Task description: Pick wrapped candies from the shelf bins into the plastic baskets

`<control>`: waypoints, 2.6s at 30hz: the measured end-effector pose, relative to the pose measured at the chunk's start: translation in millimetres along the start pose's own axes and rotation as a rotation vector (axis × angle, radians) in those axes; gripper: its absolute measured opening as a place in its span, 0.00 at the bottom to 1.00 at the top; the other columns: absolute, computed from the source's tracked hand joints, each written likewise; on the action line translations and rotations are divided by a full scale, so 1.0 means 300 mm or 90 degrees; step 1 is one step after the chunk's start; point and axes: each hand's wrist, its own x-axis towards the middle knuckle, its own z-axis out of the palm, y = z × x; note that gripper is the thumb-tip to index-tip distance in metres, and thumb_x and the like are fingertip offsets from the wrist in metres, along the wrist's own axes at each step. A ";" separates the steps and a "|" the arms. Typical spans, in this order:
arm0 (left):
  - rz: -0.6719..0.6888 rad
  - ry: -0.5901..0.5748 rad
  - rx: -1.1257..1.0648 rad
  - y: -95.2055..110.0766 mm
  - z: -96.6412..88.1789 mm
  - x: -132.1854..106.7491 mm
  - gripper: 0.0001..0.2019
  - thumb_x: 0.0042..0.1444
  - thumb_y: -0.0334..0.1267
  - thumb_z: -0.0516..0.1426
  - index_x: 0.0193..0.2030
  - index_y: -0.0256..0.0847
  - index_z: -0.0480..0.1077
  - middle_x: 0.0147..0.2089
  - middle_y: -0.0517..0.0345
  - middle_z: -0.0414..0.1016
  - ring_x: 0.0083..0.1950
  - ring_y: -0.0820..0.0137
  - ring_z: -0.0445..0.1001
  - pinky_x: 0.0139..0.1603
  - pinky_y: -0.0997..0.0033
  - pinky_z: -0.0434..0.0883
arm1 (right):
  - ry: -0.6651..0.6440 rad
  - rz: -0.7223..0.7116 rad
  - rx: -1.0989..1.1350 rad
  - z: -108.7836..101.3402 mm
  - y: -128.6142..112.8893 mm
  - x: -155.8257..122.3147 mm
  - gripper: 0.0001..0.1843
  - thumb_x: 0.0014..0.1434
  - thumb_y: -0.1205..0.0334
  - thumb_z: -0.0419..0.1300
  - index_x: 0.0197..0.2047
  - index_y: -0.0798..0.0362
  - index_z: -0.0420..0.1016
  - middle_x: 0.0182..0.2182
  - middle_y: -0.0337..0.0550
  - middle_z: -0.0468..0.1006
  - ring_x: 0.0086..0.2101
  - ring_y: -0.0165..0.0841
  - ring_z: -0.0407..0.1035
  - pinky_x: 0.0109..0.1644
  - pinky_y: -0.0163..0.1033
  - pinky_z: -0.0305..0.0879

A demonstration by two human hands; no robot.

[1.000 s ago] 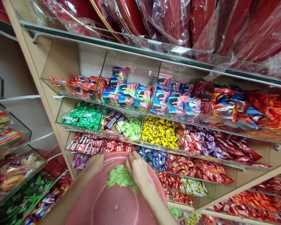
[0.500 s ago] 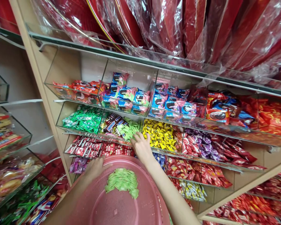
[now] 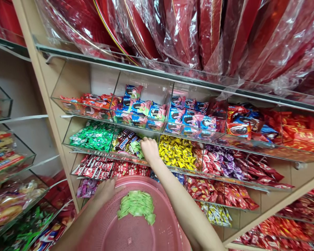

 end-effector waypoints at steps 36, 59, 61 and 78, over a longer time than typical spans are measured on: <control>-0.019 -0.014 -0.005 0.000 -0.014 -0.008 0.30 0.56 0.59 0.40 0.51 0.36 0.65 0.43 0.43 0.76 0.44 0.57 0.74 0.39 0.64 0.68 | -0.054 -0.097 0.004 0.027 0.056 -0.042 0.15 0.63 0.59 0.48 0.36 0.55 0.74 0.36 0.50 0.76 0.42 0.40 0.64 0.42 0.41 0.54; -0.022 -0.017 -0.005 -0.001 -0.012 -0.006 0.29 0.57 0.58 0.40 0.50 0.36 0.65 0.43 0.43 0.75 0.45 0.58 0.74 0.41 0.66 0.66 | -0.158 -0.072 0.030 -0.025 0.048 -0.031 0.10 0.56 0.70 0.52 0.41 0.57 0.71 0.41 0.51 0.75 0.44 0.38 0.67 0.44 0.41 0.53; -0.020 -0.018 -0.005 -0.002 -0.012 -0.006 0.29 0.57 0.57 0.40 0.51 0.36 0.64 0.44 0.42 0.75 0.45 0.58 0.73 0.42 0.65 0.66 | -0.157 -0.059 0.040 -0.028 0.049 -0.022 0.11 0.57 0.71 0.51 0.41 0.56 0.71 0.41 0.50 0.75 0.44 0.38 0.68 0.43 0.40 0.55; -0.009 0.001 0.008 -0.008 0.004 -0.002 0.31 0.57 0.59 0.37 0.49 0.36 0.65 0.41 0.42 0.76 0.44 0.56 0.74 0.38 0.63 0.68 | -0.146 -0.001 0.092 0.027 0.032 0.016 0.11 0.59 0.70 0.48 0.41 0.56 0.70 0.41 0.51 0.72 0.42 0.36 0.68 0.39 0.34 0.61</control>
